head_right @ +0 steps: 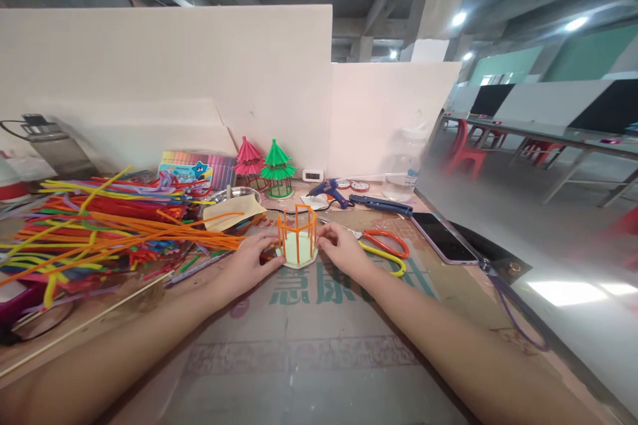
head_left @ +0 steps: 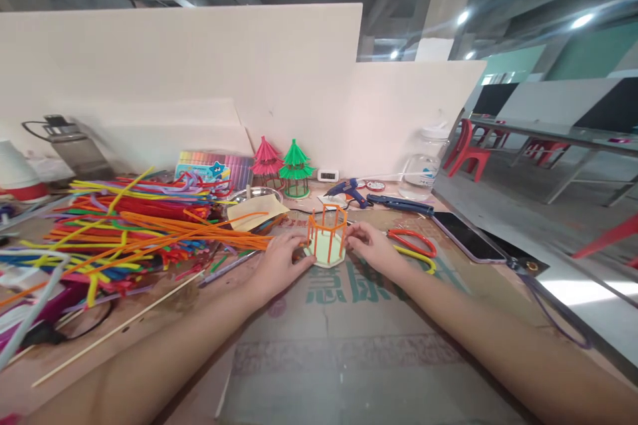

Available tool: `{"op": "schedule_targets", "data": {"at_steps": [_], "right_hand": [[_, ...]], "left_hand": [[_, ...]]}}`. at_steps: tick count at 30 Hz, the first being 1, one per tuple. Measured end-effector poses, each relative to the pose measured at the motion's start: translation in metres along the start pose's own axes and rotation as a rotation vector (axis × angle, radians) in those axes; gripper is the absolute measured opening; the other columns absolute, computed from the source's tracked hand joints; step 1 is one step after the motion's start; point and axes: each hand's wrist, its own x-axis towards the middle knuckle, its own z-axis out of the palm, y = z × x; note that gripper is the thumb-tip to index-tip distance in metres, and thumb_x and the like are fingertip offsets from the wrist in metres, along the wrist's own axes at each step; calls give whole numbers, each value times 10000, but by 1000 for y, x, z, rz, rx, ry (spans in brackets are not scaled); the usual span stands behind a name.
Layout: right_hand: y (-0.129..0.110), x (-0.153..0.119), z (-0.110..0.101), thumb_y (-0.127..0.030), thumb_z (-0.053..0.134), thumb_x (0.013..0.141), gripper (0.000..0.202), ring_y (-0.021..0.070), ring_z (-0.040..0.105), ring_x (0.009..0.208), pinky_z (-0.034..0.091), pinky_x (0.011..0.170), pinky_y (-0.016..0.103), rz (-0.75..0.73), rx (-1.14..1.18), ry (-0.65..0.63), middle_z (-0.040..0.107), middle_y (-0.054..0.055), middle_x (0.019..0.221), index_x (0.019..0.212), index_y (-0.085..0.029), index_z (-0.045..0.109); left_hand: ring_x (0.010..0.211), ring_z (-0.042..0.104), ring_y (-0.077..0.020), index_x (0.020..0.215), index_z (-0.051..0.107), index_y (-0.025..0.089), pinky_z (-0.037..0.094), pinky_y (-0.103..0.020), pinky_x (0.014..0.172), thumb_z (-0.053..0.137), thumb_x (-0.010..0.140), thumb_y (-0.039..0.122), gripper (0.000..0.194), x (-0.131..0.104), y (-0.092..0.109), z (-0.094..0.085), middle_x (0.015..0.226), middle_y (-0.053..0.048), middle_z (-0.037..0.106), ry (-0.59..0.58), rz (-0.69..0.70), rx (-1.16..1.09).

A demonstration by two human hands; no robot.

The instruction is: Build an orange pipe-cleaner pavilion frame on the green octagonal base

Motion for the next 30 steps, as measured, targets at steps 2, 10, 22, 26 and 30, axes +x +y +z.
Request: {"op": "schedule_targets", "data": {"at_steps": [2,10,22,26,30], "right_hand": [[-3,-3,0,-276,549,846,110,166,667,801,533,754,324,-31,-9,-23,692,31,869,929,-205,537],[-8,-5,0,-245,621,853,96,197,618,837,479,822,364,-124,-158,-31,690,43,871,816,-198,696],[-21,-8,-7,-209,559,931,175,212,655,981,518,911,385,-264,-206,45,661,84,1036,911,-217,732],[-22,-10,-8,-227,574,937,162,212,657,995,530,900,373,-311,-229,78,658,90,1060,904,-213,731],[-20,-11,-7,-204,531,955,204,206,655,997,538,894,366,-358,-240,131,668,89,1070,928,-221,733]], "left_hand": [[1161,621,-336,1062,698,192,469,-514,1014,709,845,384,289,0,1,-1,1227,-134,696,-6,-4,-2],[1092,650,-323,1025,679,217,507,-507,957,757,816,376,274,-4,2,-1,1161,-103,716,-39,-4,-78],[1059,660,-252,1117,569,205,538,-450,950,662,884,395,315,-7,-2,-2,1136,-91,676,19,-94,-361],[1002,671,-252,1086,614,208,556,-431,892,665,892,404,281,-7,-3,-1,1081,-78,695,1,-51,-300],[962,676,-237,1061,634,211,560,-385,836,625,929,387,220,-8,-1,-3,1047,-67,705,-12,-10,-238]]}}
